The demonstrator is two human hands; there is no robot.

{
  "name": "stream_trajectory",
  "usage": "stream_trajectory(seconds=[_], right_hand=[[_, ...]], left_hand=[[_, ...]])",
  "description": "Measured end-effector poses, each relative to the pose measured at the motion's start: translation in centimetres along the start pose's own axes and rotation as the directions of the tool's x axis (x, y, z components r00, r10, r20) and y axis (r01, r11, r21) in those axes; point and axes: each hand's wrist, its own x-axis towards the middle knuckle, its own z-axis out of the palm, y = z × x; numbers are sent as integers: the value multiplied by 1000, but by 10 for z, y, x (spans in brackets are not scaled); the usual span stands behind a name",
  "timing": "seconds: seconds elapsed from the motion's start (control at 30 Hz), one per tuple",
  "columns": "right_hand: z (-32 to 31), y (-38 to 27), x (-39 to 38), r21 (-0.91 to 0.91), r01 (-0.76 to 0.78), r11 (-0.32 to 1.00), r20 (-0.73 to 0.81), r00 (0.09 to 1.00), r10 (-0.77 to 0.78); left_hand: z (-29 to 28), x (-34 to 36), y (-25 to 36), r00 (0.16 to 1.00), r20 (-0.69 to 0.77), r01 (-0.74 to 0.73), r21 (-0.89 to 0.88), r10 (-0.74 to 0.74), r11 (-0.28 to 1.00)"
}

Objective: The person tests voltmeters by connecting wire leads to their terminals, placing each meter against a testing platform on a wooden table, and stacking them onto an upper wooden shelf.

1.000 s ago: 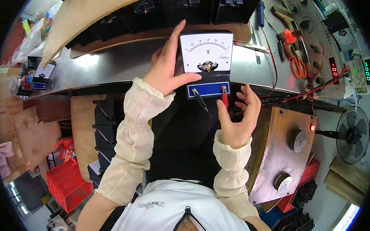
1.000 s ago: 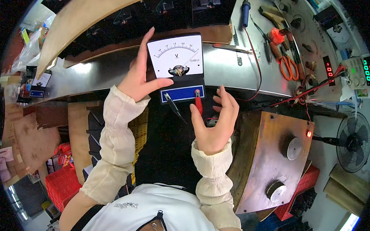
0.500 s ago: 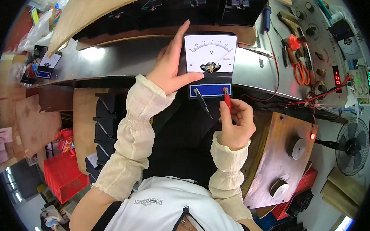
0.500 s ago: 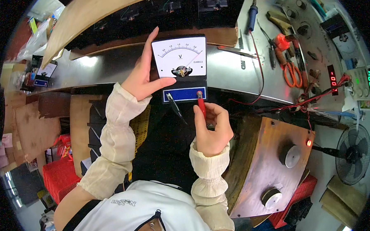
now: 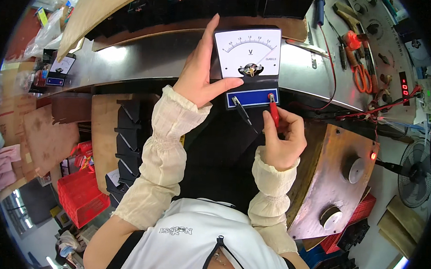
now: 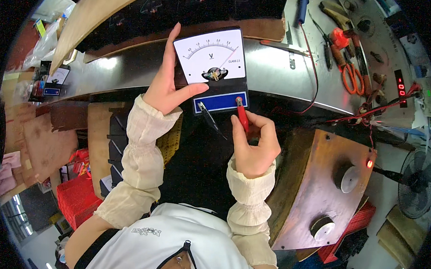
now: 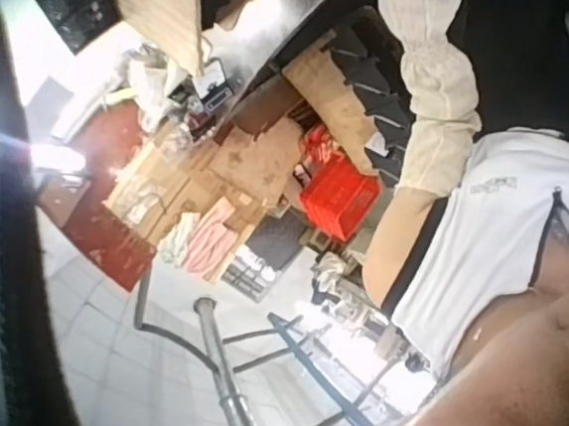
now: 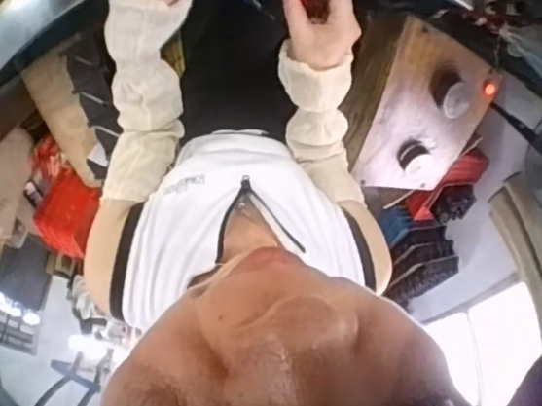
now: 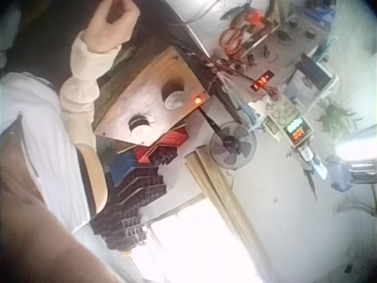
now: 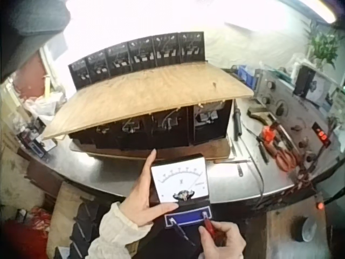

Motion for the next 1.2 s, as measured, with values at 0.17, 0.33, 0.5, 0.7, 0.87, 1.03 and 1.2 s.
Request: stream_trajectory(seconds=[0.17,0.33,0.5,0.7,0.87,1.03,1.2], right_hand=[[-4,-5,5,-12,7,1000,-4,1000,-7],[-6,-1,9,-113,212,971,-4,977,-213],[-37,16,-13,267,109,957,-7,994,-111],[6,-10,-27,208,-52,977,208,978,8],[25,-18,-42,106,179,978,427,880,-207],[15,28,-15,-198,163,966,569,822,-22],[-5,48,9,-328,304,895,571,818,-69]], left_hand=[[2,5,6,1000,21,18,-21,-18,1000],[4,5,6,1000,6,14,-52,-14,999],[-4,-1,3,997,23,-75,184,72,980],[2,-27,10,965,-254,-9,182,56,983],[-72,-109,43,782,-532,120,640,325,759],[-193,-231,42,724,-669,579,723,169,377],[-274,-345,15,805,-575,584,812,-145,25]])
